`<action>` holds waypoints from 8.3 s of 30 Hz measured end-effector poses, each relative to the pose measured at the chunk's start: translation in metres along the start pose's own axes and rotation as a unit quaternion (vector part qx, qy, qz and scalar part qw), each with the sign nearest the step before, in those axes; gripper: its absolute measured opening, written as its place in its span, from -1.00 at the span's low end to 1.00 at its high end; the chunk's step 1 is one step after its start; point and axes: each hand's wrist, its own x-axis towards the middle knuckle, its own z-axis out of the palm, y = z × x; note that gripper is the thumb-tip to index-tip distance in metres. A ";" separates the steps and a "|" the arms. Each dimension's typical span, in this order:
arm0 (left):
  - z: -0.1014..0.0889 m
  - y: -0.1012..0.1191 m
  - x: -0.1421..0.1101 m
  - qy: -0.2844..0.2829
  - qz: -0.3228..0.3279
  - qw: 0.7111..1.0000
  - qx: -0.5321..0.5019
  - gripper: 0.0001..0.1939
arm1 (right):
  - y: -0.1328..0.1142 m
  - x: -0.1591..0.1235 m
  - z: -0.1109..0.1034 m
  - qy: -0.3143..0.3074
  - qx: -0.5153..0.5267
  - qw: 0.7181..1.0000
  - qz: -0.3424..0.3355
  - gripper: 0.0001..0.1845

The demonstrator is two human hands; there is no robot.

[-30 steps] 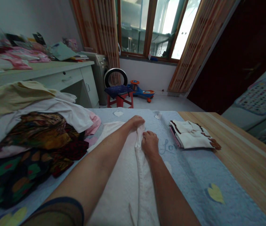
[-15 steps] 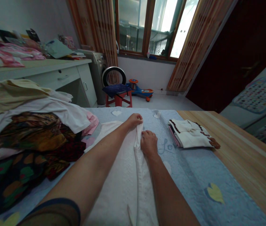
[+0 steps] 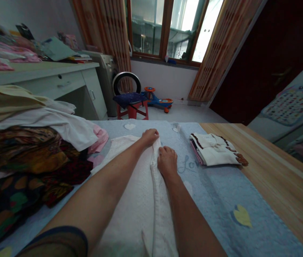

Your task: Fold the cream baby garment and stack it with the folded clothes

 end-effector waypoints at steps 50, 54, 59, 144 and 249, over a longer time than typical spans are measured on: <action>-0.010 0.008 -0.104 0.011 0.099 0.989 0.109 -0.67 | 0.003 0.004 -0.001 0.002 0.038 0.999 -0.033 -0.57; -0.018 0.020 -0.137 0.000 0.075 0.989 0.124 -0.77 | 0.002 0.004 -0.001 -0.038 0.034 0.996 -0.068 -0.65; -0.019 0.031 -0.172 0.005 0.032 0.989 0.141 -0.80 | 0.001 0.001 -0.002 -0.059 -0.008 0.996 -0.060 -0.62; -0.012 0.015 -0.185 0.030 0.063 0.992 -0.104 -0.69 | -0.001 0.007 0.006 -0.078 -0.044 0.995 -0.046 -0.55; -0.011 0.013 -0.185 0.057 0.011 0.992 -0.111 -0.80 | -0.005 0.015 0.009 -0.028 0.045 0.996 -0.071 -0.84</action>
